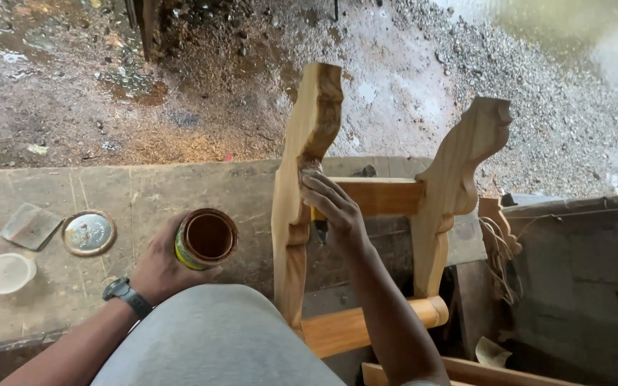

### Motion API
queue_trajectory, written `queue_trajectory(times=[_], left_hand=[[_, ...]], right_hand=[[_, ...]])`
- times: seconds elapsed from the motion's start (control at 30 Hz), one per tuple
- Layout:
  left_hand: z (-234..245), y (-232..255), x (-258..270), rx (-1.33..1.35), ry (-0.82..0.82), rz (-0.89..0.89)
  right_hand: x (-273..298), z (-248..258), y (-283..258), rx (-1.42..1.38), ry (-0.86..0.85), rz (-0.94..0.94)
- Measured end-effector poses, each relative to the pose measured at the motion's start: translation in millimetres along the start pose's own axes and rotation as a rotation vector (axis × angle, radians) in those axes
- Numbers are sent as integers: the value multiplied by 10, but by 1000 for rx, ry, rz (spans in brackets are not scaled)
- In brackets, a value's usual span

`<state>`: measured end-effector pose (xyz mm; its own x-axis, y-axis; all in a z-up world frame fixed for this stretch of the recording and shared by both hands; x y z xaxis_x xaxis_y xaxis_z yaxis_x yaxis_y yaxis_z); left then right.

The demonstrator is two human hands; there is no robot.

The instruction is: Applying wood stain to a wooden table frame using a paintbrush in a workshop environment.

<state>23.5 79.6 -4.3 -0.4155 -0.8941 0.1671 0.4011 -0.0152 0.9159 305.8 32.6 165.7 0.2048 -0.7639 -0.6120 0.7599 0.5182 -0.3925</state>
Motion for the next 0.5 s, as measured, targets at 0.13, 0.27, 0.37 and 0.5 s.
queue_trajectory(times=[0.13,0.27,0.37,0.5], left_hand=[[7,192,30,-3,-1,-19],[2,152,53,12,10,3],[46,114,86,45,15,22],[40,131,138,33,15,-11]], right_hand=[[-112,214,-59,-182,-120,-222],[-386,476,-339,-282,-243,-418],[-283,449,-202,-290,-292,-409],[-31,185,152,-213,-36,-385]])
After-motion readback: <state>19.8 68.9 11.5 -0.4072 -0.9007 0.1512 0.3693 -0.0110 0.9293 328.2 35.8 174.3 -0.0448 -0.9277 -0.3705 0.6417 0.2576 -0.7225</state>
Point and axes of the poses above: each hand's wrist, its own x-axis away from the middle knuckle, its own z-axis out of the back of the hand, y = z × x, the point moved 6 cm from there along -x, towards the middle knuckle, and after that the axes turned 1 degree about z, right-handed, at the moved point
